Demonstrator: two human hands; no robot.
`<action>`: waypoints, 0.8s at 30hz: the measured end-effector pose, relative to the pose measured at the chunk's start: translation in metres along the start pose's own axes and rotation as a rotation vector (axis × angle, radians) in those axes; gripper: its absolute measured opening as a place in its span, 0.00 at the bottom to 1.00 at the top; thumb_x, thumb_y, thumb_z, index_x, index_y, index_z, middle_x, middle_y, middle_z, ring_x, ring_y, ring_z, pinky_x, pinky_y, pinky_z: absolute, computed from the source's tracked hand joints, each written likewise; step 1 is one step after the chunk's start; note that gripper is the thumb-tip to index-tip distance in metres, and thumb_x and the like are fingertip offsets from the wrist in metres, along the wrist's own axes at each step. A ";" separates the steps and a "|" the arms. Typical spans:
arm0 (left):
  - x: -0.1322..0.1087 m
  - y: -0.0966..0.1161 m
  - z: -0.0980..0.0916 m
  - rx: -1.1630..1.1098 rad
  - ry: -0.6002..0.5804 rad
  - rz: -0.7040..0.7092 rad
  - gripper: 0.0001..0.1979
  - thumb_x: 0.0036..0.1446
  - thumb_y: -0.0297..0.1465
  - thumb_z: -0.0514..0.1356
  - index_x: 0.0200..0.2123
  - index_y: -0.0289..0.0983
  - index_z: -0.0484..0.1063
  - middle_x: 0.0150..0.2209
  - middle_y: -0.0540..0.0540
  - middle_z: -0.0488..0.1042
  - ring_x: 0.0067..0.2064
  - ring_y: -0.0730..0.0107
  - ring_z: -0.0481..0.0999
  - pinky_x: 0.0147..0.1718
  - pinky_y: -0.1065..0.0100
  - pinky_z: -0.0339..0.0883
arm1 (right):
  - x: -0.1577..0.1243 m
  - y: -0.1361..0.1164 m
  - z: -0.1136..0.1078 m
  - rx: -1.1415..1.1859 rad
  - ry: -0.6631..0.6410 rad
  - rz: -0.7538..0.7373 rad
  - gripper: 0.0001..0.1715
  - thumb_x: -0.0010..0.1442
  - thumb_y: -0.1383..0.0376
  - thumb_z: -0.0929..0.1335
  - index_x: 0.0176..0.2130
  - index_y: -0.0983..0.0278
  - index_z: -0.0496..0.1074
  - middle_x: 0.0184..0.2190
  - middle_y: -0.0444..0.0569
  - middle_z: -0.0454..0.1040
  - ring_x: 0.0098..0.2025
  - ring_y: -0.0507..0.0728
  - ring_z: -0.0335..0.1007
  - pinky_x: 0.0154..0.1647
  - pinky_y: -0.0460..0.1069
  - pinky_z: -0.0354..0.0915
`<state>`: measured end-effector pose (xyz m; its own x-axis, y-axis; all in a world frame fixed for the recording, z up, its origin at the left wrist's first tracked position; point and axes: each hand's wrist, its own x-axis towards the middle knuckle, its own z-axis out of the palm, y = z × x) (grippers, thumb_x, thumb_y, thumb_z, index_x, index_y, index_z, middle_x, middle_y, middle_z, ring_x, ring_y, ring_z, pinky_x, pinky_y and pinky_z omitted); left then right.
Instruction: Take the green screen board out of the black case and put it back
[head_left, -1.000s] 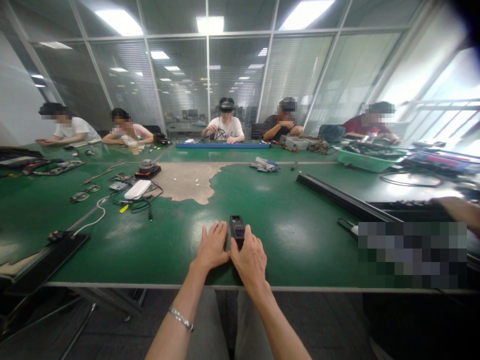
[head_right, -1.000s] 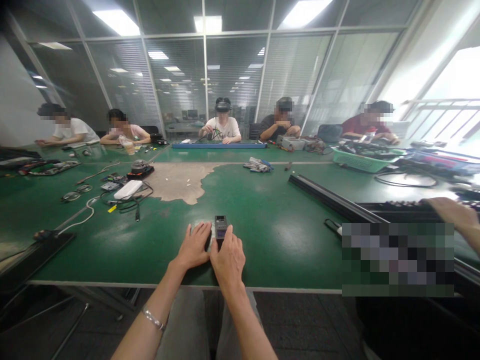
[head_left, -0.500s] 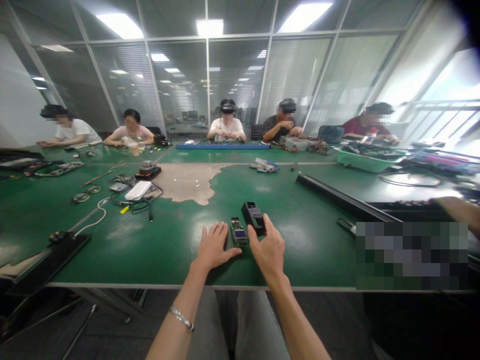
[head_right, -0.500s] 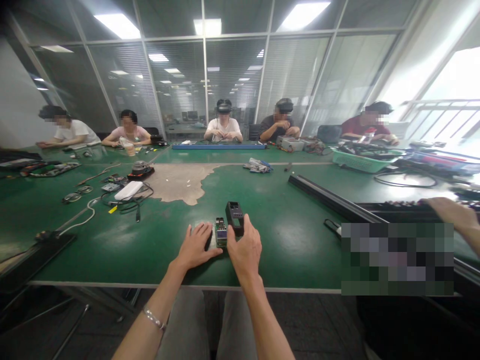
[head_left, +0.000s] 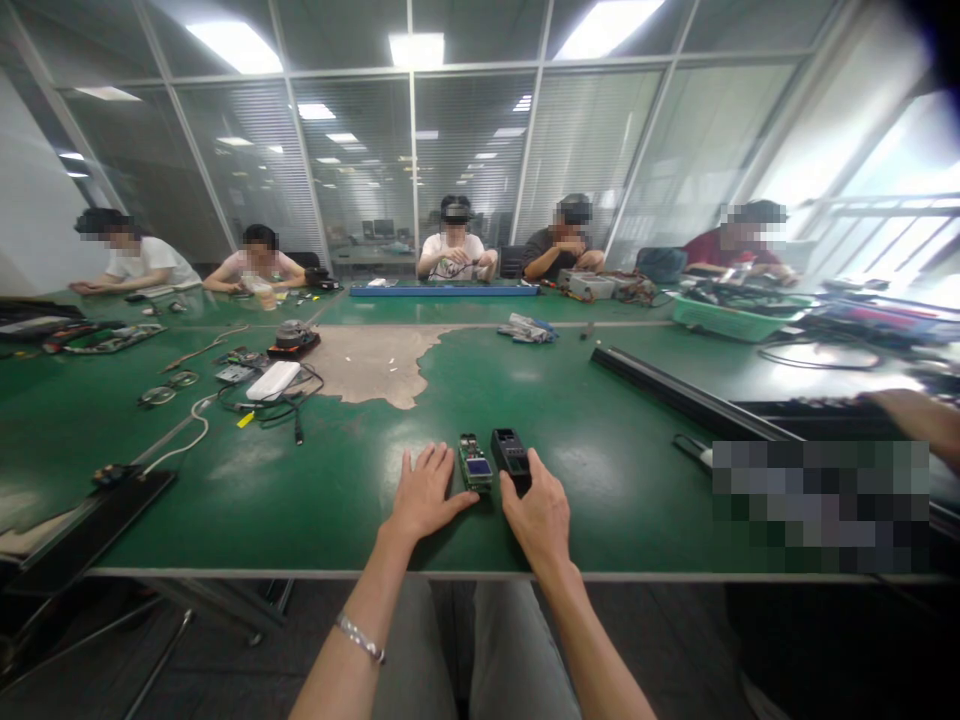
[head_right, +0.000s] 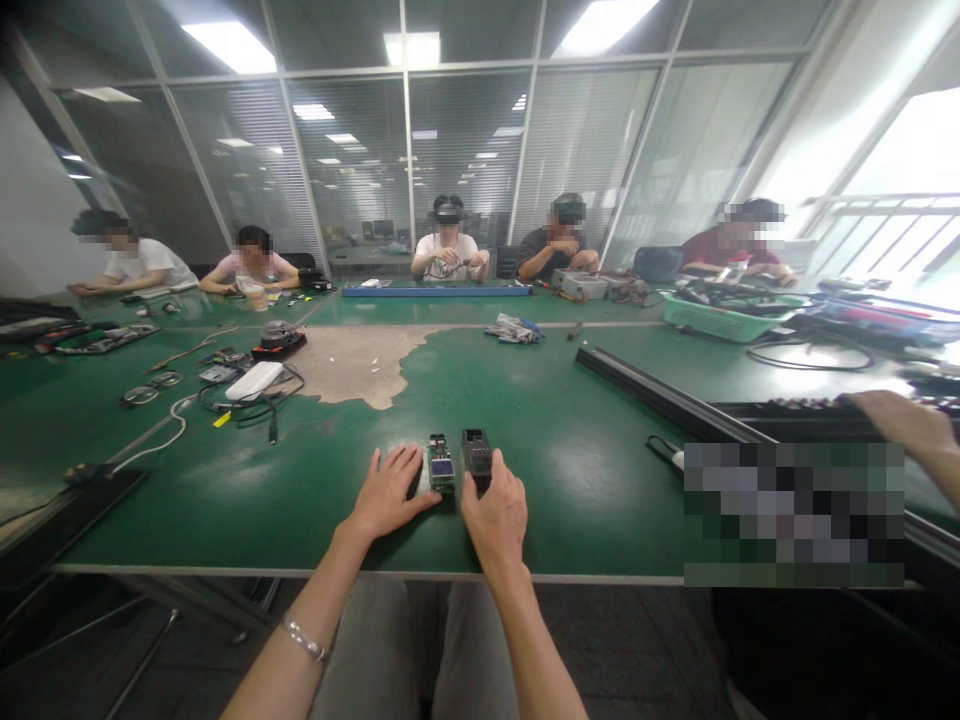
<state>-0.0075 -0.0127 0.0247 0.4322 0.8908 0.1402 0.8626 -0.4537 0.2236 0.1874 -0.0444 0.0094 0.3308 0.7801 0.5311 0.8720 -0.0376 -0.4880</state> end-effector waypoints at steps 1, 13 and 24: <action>0.000 0.000 0.000 0.002 0.000 0.001 0.44 0.59 0.62 0.44 0.67 0.38 0.52 0.69 0.41 0.51 0.70 0.51 0.45 0.66 0.42 0.35 | 0.000 0.001 0.001 -0.004 0.001 -0.010 0.36 0.61 0.56 0.63 0.61 0.75 0.62 0.51 0.65 0.73 0.50 0.66 0.69 0.51 0.58 0.64; 0.000 0.001 0.000 0.001 0.008 0.006 0.44 0.59 0.63 0.42 0.67 0.39 0.54 0.69 0.39 0.51 0.70 0.51 0.46 0.65 0.42 0.35 | -0.006 0.007 0.004 0.020 0.033 -0.066 0.41 0.62 0.52 0.63 0.64 0.76 0.56 0.55 0.67 0.69 0.54 0.67 0.65 0.55 0.60 0.62; 0.000 0.002 -0.001 0.002 0.010 0.006 0.45 0.56 0.63 0.47 0.68 0.40 0.51 0.69 0.40 0.51 0.70 0.49 0.45 0.65 0.42 0.34 | -0.004 0.001 -0.004 0.110 0.074 -0.095 0.40 0.63 0.53 0.62 0.66 0.71 0.53 0.58 0.65 0.66 0.58 0.67 0.62 0.57 0.62 0.61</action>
<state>-0.0063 -0.0140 0.0257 0.4349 0.8878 0.1507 0.8607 -0.4590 0.2204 0.1879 -0.0500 0.0092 0.2785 0.7285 0.6259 0.8571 0.1056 -0.5042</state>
